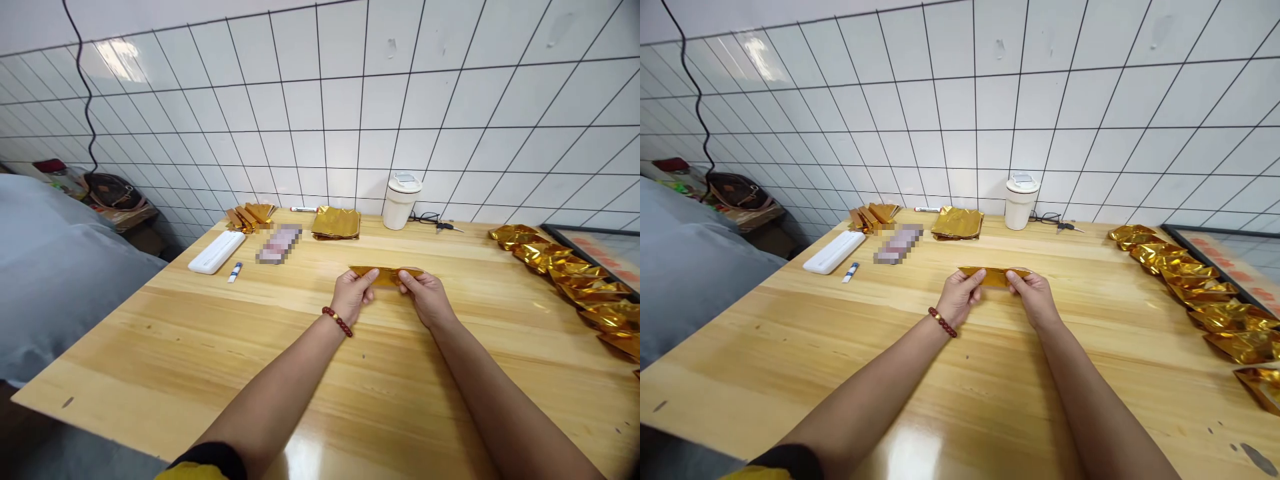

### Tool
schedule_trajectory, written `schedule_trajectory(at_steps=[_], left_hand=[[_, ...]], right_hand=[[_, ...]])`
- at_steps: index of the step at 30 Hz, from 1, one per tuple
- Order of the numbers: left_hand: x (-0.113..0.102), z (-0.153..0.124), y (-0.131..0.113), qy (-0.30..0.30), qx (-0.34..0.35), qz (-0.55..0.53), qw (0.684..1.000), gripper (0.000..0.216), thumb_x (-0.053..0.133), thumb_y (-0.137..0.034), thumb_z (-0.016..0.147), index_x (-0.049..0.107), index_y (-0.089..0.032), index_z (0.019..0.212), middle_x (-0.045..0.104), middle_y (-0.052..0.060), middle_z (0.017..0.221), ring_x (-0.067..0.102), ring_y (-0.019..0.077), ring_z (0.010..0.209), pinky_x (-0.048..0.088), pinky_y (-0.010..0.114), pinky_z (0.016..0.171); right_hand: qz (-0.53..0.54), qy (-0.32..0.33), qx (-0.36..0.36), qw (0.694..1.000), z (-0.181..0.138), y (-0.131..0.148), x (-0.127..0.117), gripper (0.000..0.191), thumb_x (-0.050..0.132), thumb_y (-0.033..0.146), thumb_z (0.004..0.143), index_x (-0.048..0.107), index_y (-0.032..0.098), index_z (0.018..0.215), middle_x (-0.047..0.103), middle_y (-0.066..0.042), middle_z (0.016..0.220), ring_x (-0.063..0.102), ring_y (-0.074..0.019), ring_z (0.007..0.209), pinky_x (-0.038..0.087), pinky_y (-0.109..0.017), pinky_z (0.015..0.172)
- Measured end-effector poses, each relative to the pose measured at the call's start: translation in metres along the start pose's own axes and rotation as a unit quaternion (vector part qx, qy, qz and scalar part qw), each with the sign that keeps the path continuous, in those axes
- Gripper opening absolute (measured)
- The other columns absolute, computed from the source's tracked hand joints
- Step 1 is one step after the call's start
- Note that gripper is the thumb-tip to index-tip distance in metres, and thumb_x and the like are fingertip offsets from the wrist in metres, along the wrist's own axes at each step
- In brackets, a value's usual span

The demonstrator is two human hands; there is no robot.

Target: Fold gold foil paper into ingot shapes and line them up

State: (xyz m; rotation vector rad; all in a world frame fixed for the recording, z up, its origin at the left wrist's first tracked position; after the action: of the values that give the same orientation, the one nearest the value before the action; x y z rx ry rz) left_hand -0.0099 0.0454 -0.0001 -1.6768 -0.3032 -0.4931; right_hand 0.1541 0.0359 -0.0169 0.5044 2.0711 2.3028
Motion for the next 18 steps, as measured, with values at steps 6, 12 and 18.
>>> schedule_trajectory(at_steps=[6, 12, 18], left_hand=[[-0.0014, 0.0014, 0.0026, -0.009, 0.004, 0.005, 1.0, 0.053, 0.089, -0.055, 0.047, 0.063, -0.014, 0.068, 0.053, -0.005, 0.05, 0.039, 0.0038, 0.037, 0.021, 0.021, 0.038], [0.001, -0.0007, -0.0011, 0.004, 0.004, 0.001, 1.0, 0.059, 0.091, -0.052, 0.044, 0.069, -0.013, 0.082, 0.062, -0.003, 0.061, 0.041, 0.0023, 0.035, 0.019, 0.019, 0.035], [0.0003, 0.0001, 0.0032, -0.002, 0.0, 0.013, 1.0, 0.055, 0.087, -0.058, 0.049, 0.068, -0.012, 0.073, 0.064, 0.0, 0.062, 0.042, 0.0033, 0.034, 0.021, 0.02, 0.034]], right_hand=[[0.001, 0.004, 0.002, 1.0, 0.0019, -0.0015, -0.0005, 0.041, 0.09, 0.055, 0.053, 0.071, 0.02, 0.064, 0.059, 0.001, 0.052, 0.048, -0.0117, 0.053, 0.039, -0.027, 0.057], [0.001, 0.008, -0.004, 1.0, 0.0004, 0.0024, 0.001, 0.041, 0.09, 0.055, 0.052, 0.07, 0.02, 0.062, 0.057, 0.002, 0.052, 0.047, -0.0112, 0.054, 0.038, -0.027, 0.057], [0.001, 0.015, 0.0, 1.0, -0.0007, 0.0032, 0.0021, 0.044, 0.09, 0.052, 0.052, 0.075, 0.019, 0.076, 0.059, 0.002, 0.056, 0.046, -0.0109, 0.055, 0.037, -0.026, 0.057]])
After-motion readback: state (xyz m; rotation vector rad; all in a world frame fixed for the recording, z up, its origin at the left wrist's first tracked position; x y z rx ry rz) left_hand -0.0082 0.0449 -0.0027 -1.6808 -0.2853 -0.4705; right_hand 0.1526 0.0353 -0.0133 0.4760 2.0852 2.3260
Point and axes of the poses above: each hand's wrist, its own z-axis towards the middle knuckle, its own x-axis out of the palm, y = z × x, the point moved 4 cm from there along z, towards the middle knuckle
